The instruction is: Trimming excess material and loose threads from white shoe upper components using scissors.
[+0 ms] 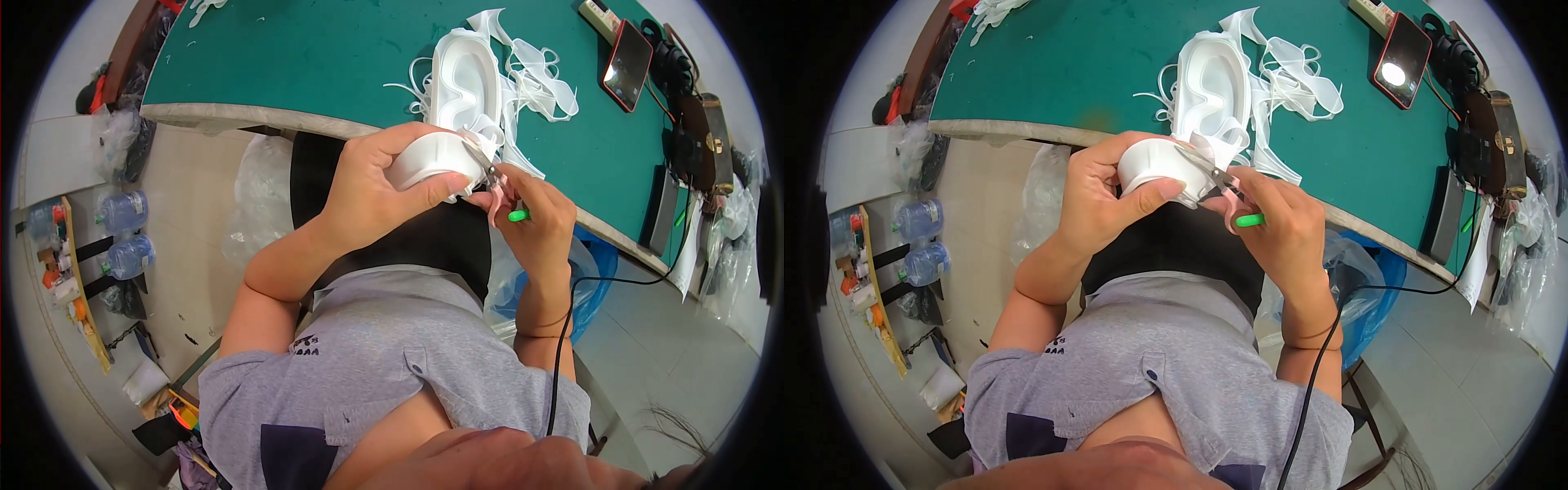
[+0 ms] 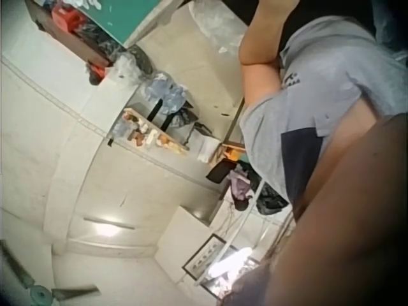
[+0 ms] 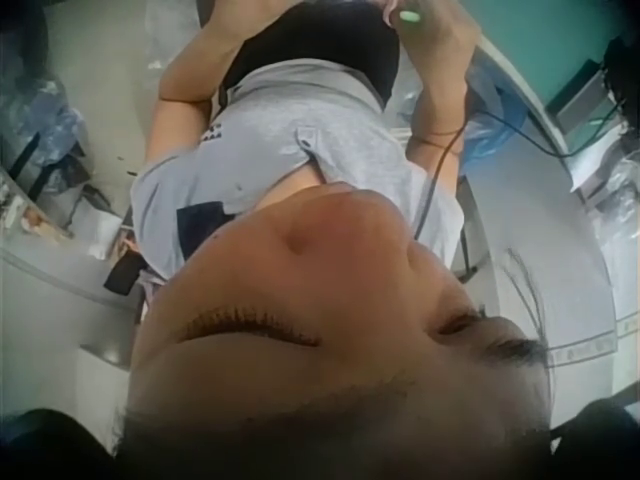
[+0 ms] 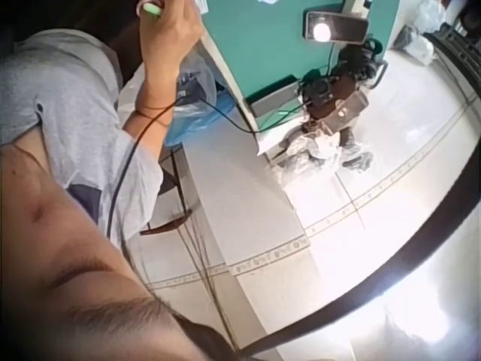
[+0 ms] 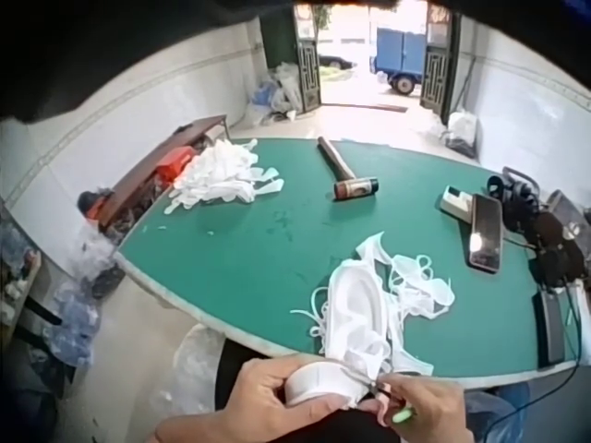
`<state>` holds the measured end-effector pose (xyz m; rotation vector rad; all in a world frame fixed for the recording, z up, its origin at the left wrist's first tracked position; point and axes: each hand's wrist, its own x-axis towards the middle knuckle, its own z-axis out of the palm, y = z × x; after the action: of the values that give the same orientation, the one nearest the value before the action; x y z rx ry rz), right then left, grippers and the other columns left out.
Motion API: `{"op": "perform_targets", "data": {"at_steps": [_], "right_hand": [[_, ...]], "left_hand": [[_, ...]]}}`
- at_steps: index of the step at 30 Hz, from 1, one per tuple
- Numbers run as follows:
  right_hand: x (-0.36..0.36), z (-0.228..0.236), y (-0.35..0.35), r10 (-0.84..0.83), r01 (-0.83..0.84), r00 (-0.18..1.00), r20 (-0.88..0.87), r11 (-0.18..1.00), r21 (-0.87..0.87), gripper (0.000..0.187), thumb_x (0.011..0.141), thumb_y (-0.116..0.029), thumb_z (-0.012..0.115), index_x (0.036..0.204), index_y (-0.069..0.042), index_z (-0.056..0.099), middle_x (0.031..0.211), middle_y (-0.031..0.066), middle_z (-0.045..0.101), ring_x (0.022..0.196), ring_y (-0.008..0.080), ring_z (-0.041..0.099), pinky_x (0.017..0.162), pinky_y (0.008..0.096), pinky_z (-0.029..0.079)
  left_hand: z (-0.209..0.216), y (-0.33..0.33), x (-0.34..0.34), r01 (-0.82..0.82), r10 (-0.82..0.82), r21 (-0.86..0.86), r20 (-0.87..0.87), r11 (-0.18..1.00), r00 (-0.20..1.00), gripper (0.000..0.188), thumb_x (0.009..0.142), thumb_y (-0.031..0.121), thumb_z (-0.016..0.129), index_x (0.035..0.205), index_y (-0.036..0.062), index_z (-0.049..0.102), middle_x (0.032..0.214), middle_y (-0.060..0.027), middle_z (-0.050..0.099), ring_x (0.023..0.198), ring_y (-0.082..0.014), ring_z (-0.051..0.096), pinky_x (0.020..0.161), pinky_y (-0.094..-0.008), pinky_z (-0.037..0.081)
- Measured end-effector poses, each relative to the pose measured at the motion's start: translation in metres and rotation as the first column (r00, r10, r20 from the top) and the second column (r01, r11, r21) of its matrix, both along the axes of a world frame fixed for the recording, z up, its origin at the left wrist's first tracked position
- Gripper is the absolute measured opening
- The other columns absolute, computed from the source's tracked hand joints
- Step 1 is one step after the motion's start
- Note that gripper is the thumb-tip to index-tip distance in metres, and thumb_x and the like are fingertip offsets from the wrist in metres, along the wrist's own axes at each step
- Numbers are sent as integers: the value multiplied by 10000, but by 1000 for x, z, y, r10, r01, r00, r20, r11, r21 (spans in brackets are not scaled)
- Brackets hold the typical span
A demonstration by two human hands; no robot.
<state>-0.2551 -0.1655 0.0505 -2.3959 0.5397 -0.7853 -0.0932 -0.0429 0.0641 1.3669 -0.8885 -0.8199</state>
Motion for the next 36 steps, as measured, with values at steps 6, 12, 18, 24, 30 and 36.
{"op": "perform_targets", "data": {"at_steps": [6,12,18,24,30,36], "right_hand": [[-1,-2,0,-1,1,1000,-3,1000,-10,348,606,20,760,937,-46,676,623,62,574,535,157,566,513,235,445],[-4,-4,-3,-17,17,1000,1,1000,26,282,663,19,757,928,-13,666,614,43,575,528,89,548,496,202,419],[0,0,-4,-199,139,973,118,911,389,256,720,-54,778,932,11,650,658,-37,566,570,16,484,505,154,358],[29,10,-6,-111,25,987,114,812,583,227,781,-93,724,958,4,621,763,-4,562,702,18,485,563,146,355],[41,7,-15,-379,274,913,151,844,461,262,770,-69,734,982,-3,593,709,-11,564,619,11,466,539,151,356],[34,10,-43,-460,455,887,-53,845,281,350,682,-173,811,850,6,561,677,16,565,581,86,447,534,220,386]], "left_hand": [[-1,2,0,5,-5,24,-1,1000,1000,306,771,156,735,1029,19,645,874,-48,668,775,-94,607,693,-236,483],[-1,2,2,34,-33,32,-7,999,999,311,781,147,734,1039,3,638,888,-51,663,782,-88,603,696,-223,477],[0,0,2,69,-64,37,-117,997,991,313,787,158,733,1045,4,644,892,-46,663,788,-85,605,702,-222,481],[-3,2,-1,92,-89,120,-26,988,996,336,773,187,745,1047,14,652,875,-42,664,774,-87,606,688,-233,491],[-4,3,0,67,-58,144,-71,987,996,363,761,199,756,1048,6,647,866,-46,664,763,-95,608,679,-242,493],[-4,7,6,88,-67,106,-187,991,980,333,811,241,709,1035,4,643,844,-26,657,673,-54,562,584,-205,444]]}}
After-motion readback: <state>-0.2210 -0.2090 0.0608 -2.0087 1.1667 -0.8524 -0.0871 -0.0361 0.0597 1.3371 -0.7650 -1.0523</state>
